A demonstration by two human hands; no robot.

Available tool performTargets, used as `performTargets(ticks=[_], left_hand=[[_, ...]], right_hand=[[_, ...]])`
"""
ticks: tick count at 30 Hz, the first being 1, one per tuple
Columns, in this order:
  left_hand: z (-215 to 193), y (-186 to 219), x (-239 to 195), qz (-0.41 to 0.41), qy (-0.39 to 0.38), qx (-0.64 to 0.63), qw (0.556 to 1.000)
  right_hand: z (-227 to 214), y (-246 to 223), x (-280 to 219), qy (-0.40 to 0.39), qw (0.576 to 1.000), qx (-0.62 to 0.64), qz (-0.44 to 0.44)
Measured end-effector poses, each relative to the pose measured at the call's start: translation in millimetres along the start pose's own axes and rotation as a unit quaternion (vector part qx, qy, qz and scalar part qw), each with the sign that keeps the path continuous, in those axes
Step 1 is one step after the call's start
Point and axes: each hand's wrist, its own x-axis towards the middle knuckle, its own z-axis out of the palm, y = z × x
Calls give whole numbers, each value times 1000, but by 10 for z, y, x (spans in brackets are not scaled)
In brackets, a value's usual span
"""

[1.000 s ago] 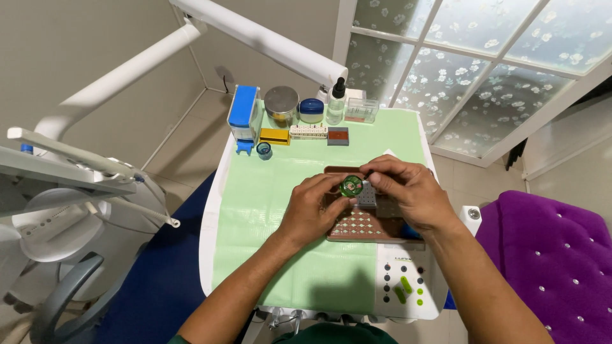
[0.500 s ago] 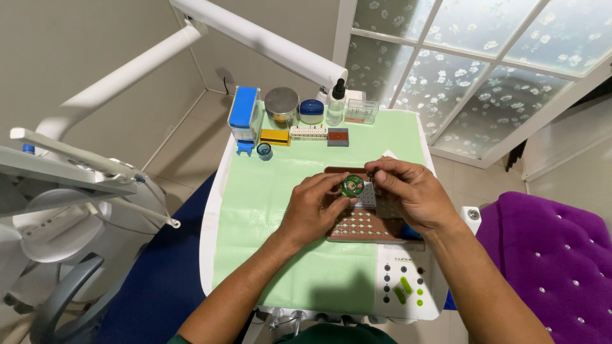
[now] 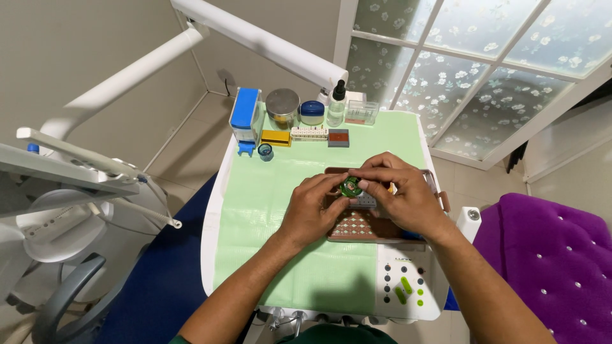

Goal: The person moves a tray of dental supplies from a blue chair to a green tray table. They then open and close various containers, including a blue box, a metal tin, and a small blue jar, and handle a dropper bottle and small boxes, arranging them on the table.

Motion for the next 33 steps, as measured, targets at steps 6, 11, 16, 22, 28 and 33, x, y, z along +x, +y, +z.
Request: performTargets(ticks=[6, 11, 16, 22, 28, 33], left_hand=[[-10, -13, -16, -24, -18, -41, 999], [-14, -57, -63, -19, 8, -87, 996], [-17, -74, -77, -47, 19, -110, 993], [-14, -66, -121, -59, 55, -71, 994], [-133, -190, -197, -96, 92, -4, 991], [-283, -402, -195, -156, 145, 53, 976]], right_hand=[[13, -40, 0, 0, 1000, -18, -10], [-56, -98, -59, -4, 999, 37, 10], [-56, -49, -108, -12, 999, 18, -42], [135, -400, 35, -20, 995, -79, -59], [430, -158, 376, -51, 989, -140, -7], [688, 62, 779, -95, 986, -124, -63]])
